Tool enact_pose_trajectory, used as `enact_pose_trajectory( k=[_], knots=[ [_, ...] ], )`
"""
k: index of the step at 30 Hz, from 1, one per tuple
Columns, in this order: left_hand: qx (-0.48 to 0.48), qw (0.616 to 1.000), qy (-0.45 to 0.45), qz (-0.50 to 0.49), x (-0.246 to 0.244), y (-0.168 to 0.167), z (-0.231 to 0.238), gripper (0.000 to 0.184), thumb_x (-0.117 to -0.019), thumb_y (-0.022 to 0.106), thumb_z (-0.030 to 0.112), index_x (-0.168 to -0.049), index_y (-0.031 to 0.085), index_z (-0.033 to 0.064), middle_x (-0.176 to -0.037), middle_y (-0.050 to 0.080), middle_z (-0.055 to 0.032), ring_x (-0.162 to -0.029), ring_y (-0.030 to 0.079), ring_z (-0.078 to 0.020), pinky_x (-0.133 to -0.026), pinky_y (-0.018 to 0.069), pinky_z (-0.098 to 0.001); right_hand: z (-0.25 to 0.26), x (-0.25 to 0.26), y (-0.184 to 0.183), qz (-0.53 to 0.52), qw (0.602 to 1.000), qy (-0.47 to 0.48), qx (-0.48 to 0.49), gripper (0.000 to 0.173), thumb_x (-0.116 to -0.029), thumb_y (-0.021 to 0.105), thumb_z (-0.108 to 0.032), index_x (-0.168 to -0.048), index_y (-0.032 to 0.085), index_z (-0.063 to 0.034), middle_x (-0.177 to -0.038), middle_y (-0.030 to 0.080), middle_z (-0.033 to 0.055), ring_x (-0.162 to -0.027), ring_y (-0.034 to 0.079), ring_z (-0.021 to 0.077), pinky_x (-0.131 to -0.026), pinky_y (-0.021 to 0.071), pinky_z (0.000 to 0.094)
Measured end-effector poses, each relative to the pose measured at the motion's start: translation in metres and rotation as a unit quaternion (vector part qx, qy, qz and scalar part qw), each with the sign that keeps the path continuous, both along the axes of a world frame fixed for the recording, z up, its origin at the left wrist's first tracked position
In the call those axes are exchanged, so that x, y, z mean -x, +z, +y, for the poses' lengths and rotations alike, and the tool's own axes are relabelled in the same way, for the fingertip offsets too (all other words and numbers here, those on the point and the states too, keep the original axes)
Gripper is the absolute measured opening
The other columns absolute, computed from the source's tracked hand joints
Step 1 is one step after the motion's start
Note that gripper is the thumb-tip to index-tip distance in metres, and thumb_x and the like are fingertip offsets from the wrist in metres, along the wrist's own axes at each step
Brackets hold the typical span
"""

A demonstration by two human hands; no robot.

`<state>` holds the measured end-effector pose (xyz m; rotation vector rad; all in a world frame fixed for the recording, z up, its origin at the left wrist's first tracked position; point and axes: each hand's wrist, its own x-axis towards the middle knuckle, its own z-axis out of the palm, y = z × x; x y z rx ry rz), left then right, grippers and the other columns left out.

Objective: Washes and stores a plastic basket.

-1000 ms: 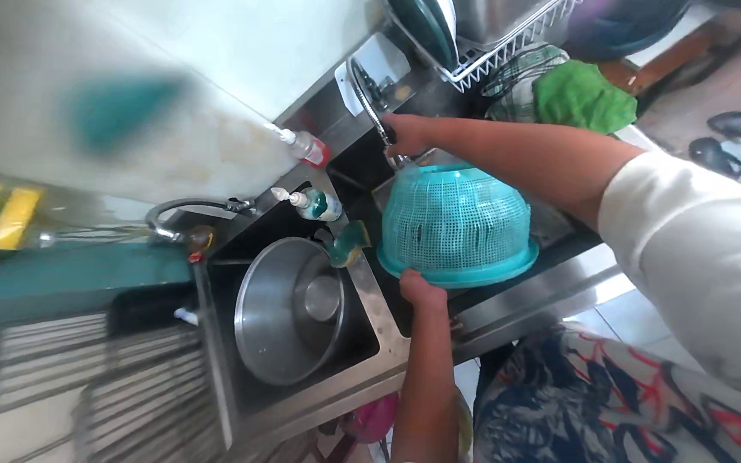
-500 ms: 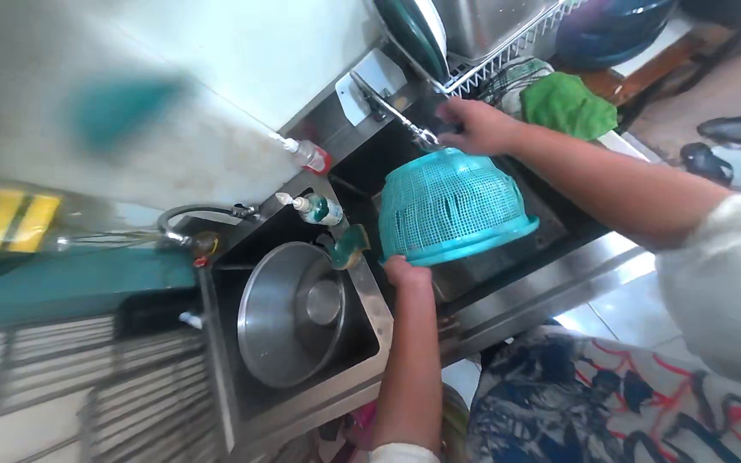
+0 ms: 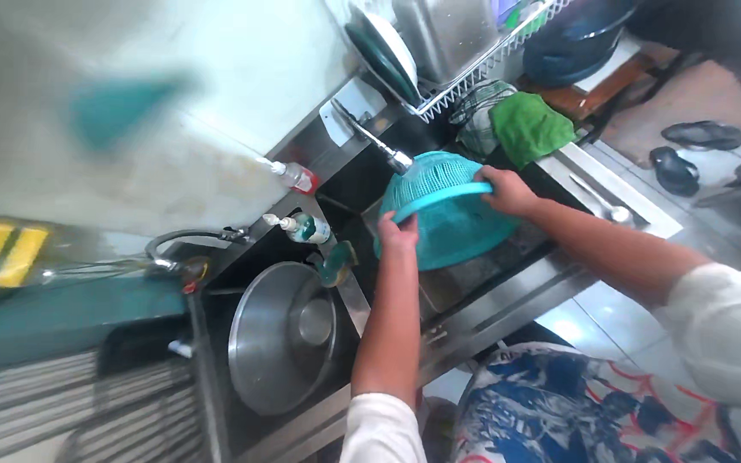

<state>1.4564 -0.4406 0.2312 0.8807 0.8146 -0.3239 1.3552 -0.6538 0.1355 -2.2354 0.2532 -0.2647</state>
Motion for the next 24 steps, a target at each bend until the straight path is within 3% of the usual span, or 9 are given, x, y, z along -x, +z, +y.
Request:
enact_pose_trajectory(
  k=[4, 7, 10, 14, 17, 21, 24],
  knots=[
    [0.001, 0.988, -0.152, -0.036, -0.023, 0.003, 0.006, 0.054, -0.1074, 0.037, 0.037, -0.150, 0.036, 0.0032, -0.140, 0.056, -0.0189, -0.117, 0.065, -0.0263, -0.097, 0.0548, -0.0384, -0.013, -0.045, -0.005, 0.005, 0.998, -0.045, -0.036, 0.039, -0.0840, 0.073, 0.000, -0.123, 0.066, -0.0032, -0.094, 0.072, 0.0228, -0.087, 0.070, 0.0436, -0.078, 0.0553, 0.0659],
    [-0.073, 0.961, -0.256, -0.076, -0.023, 0.001, 0.028, 0.043, -0.1086, 0.034, 0.026, -0.141, 0.044, 0.0004, -0.127, 0.063, -0.0167, -0.106, 0.068, -0.0244, -0.093, 0.0557, -0.0394, -0.017, -0.071, -0.004, 0.069, 0.996, -0.043, -0.047, 0.042, -0.0831, 0.072, 0.000, -0.125, 0.068, -0.0079, -0.098, 0.071, 0.0217, -0.092, 0.069, 0.0436, -0.081, 0.0540, 0.0676],
    [-0.212, 0.929, -0.288, -0.093, -0.018, -0.022, 0.060, 0.035, -0.1094, 0.042, 0.022, -0.135, 0.051, -0.0001, -0.123, 0.063, -0.0166, -0.101, 0.066, -0.0233, -0.086, 0.0548, -0.0386, -0.020, -0.090, -0.001, 0.104, 0.993, -0.044, -0.045, 0.043, -0.0817, 0.073, -0.001, -0.124, 0.069, -0.0078, -0.103, 0.071, 0.0229, -0.098, 0.068, 0.0454, -0.084, 0.0525, 0.0699],
    [-0.293, 0.908, -0.300, 0.000, -0.005, -0.064, 0.102, 0.039, -0.1103, 0.043, 0.021, -0.139, 0.049, -0.0038, -0.133, 0.060, -0.0214, -0.111, 0.064, -0.0260, -0.091, 0.0531, -0.0393, -0.027, -0.112, 0.004, 0.134, 0.986, -0.066, -0.068, 0.043, -0.0832, 0.074, -0.004, -0.125, 0.067, -0.0044, -0.107, 0.070, 0.0253, -0.101, 0.067, 0.0459, -0.085, 0.0518, 0.0697],
    [-0.314, 0.891, -0.322, 0.056, 0.010, -0.087, 0.122, 0.041, -0.1096, 0.044, 0.022, -0.141, 0.049, -0.0039, -0.142, 0.056, -0.0225, -0.123, 0.060, -0.0290, -0.099, 0.0510, -0.0431, -0.034, -0.131, 0.009, 0.195, 0.968, -0.112, -0.112, 0.044, -0.0859, 0.074, -0.009, -0.128, 0.065, -0.0019, -0.117, 0.067, 0.0278, -0.111, 0.064, 0.0472, -0.091, 0.0496, 0.0704],
    [-0.348, 0.875, -0.327, 0.080, 0.033, -0.092, 0.127, 0.049, -0.1082, 0.050, 0.029, -0.143, 0.048, -0.0049, -0.148, 0.048, -0.0272, -0.135, 0.050, -0.0381, -0.106, 0.0453, -0.0541, -0.025, -0.137, 0.017, 0.240, 0.927, -0.199, -0.211, 0.045, -0.0859, 0.074, -0.005, -0.128, 0.062, 0.0057, -0.126, 0.061, 0.0311, -0.117, 0.060, 0.0460, -0.095, 0.0473, 0.0685],
    [-0.293, 0.899, -0.314, 0.087, 0.049, -0.079, 0.122, 0.055, -0.1088, 0.047, 0.038, -0.148, 0.044, -0.0004, -0.149, 0.048, -0.0249, -0.137, 0.049, -0.0379, -0.106, 0.0463, -0.0560, -0.014, -0.118, 0.025, 0.245, 0.905, -0.228, -0.262, 0.044, -0.0861, 0.071, -0.002, -0.128, 0.060, 0.0054, -0.126, 0.060, 0.0280, -0.113, 0.059, 0.0409, -0.092, 0.0490, 0.0636]
  ],
)
